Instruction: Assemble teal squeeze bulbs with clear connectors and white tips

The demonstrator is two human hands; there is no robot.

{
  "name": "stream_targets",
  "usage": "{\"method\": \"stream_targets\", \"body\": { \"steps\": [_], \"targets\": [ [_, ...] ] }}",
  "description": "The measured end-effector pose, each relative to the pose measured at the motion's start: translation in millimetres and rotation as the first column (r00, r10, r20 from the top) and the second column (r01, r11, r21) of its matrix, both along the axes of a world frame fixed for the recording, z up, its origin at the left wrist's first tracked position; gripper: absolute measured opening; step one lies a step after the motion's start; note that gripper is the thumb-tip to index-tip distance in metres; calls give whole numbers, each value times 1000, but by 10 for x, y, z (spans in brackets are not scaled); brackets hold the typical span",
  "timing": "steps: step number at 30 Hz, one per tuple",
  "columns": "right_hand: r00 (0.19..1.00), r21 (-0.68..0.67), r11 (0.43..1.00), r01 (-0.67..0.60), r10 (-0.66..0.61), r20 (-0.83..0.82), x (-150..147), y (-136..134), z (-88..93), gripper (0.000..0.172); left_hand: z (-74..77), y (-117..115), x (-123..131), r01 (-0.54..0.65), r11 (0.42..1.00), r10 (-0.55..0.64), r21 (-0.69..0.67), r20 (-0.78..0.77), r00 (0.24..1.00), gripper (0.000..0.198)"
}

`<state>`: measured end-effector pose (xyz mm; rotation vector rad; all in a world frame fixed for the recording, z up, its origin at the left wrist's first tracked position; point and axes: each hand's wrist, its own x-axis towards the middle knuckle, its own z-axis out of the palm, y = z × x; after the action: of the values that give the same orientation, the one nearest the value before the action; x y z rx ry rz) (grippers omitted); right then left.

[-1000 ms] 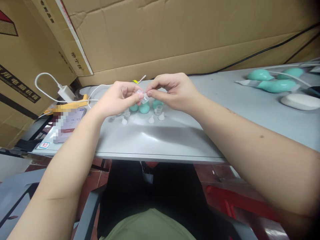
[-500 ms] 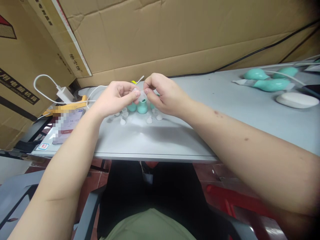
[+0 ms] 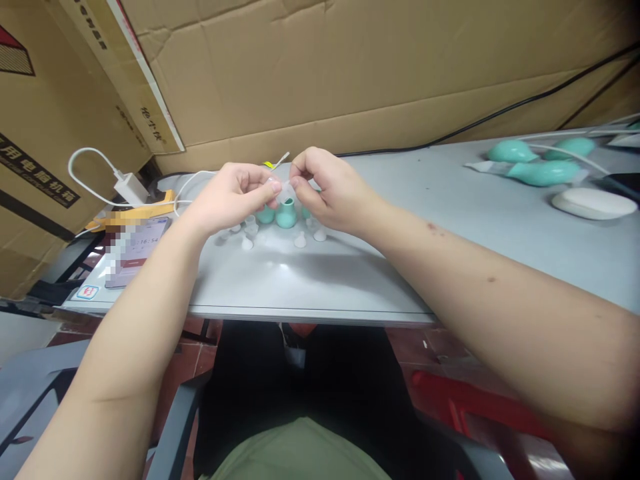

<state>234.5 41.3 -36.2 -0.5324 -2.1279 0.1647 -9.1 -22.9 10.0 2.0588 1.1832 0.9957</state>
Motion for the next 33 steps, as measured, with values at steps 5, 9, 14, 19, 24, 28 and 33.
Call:
{"method": "stream_targets", "body": {
  "steps": [5,9,14,19,24,28,33],
  "targets": [
    [1000,4,1000,18,-18,-2,-7,5,-4,14,-8,6,5,-5,1000,5,1,12,1000,37],
    [1000,-9,1000,13,-13,-10,3,0,-5,13,-14,15,-2,2,1000,-2,0,17,1000,37],
    [988,-59,988,-145,142,-60,31,-57,40,12,-19,30,-47,24,1000,-24,20,-1,1000,38],
    [987,-167,976,-138,120,-109,71,-139,124,17,-41,44,-68,28,1000,-28,4,-1,1000,42],
    [990,-143,983,-119,106,-96,73,-118,133,12,-55,45,-59,23,1000,-23,-5,6,1000,35],
    [997,-82,994,-76,74,-28,64,-80,113,11,-50,35,-51,-5,1000,5,13,-10,1000,35],
    [998,-37,998,-51,53,28,57,-43,94,12,-53,29,-41,-22,1000,23,17,-38,999,33]
  ]
}}
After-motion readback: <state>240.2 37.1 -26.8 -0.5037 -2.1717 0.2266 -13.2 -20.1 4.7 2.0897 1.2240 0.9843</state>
